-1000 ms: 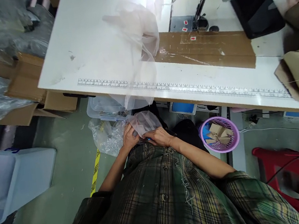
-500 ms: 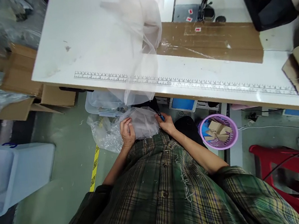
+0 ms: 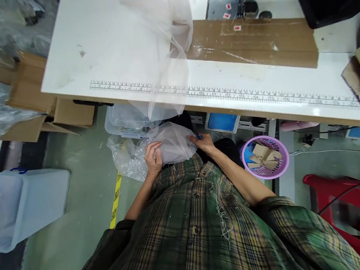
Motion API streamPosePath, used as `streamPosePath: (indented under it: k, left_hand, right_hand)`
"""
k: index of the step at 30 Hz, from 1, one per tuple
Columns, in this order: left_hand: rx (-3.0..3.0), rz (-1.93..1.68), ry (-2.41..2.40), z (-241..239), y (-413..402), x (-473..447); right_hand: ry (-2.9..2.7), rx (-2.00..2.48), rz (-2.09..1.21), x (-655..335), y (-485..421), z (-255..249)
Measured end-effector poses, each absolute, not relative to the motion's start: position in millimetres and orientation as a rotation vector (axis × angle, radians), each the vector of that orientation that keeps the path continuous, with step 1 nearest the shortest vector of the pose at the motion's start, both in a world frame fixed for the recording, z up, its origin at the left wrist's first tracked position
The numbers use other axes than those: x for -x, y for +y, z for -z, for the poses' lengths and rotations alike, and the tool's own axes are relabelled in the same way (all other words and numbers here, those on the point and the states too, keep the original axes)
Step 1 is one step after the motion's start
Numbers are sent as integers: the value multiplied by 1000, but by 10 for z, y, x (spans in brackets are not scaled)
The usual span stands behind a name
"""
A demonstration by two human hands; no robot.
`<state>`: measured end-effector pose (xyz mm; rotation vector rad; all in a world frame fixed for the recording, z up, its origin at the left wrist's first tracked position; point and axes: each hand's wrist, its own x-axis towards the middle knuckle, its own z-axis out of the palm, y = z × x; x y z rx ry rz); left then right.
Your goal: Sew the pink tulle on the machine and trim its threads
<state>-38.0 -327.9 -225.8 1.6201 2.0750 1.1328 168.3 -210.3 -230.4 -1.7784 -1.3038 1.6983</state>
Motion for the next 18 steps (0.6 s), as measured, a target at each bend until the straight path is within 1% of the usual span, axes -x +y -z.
streamPosePath:
  k: [6, 11, 14, 18]
  left_hand:
    - [-1666, -1134, 2026, 2199, -3289, 387]
    - [-1615, -1316, 2063, 2171, -3303, 358]
    - [-1625, -1438, 2092, 2063, -3237, 359]
    - [-1665, -1418, 2255, 1859, -3071, 441]
  right_hand:
    - [-1282, 1620, -1820, -1407, -1921, 1913]
    - [-1218, 1499, -1978, -778, -1763, 1534]
    - [-1184, 1450, -2004, -476, -1773, 1353]
    - [-1198, 1384, -1988, -329, -1851, 1206]
